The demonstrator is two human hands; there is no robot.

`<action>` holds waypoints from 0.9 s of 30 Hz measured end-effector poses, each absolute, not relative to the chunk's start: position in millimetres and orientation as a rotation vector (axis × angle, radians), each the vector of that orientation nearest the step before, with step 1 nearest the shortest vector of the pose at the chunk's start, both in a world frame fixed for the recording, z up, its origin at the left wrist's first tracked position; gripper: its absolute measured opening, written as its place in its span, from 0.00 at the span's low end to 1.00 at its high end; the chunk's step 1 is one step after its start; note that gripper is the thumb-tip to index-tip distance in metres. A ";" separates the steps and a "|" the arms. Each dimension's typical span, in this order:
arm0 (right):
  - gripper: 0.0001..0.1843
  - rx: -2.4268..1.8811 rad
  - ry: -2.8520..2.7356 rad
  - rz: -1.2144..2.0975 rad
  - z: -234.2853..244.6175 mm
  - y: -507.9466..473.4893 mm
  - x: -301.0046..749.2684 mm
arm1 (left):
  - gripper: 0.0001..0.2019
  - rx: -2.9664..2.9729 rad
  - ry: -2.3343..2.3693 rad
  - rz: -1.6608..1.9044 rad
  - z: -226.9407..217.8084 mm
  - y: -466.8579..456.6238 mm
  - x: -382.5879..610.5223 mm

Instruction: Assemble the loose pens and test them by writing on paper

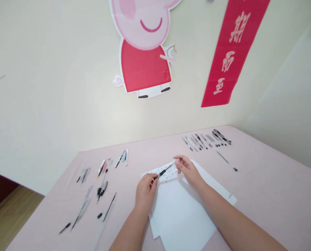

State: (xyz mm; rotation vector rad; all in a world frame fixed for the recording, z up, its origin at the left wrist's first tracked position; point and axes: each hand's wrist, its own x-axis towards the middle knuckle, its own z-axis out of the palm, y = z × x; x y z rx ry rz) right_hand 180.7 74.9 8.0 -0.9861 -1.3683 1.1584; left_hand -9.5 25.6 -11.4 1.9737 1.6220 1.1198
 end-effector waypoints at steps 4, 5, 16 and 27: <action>0.16 -1.057 -1.554 0.829 25.4 82.6 204.2 | 0.09 1.970 1.640 1.123 -11.2 26.3 -10.6; 0.16 -1.072 -1.663 0.683 29.8 82.9 208.6 | 0.10 1.977 1.631 1.118 -11.0 26.2 -10.4; 0.06 -0.995 -2.484 0.061 45.9 73.6 205.7 | 0.11 2.042 1.542 1.063 -12.6 26.3 -9.3; 0.11 -1.475 -2.349 0.205 51.7 83.3 246.4 | 0.14 1.922 1.580 1.041 -16.9 27.4 -10.2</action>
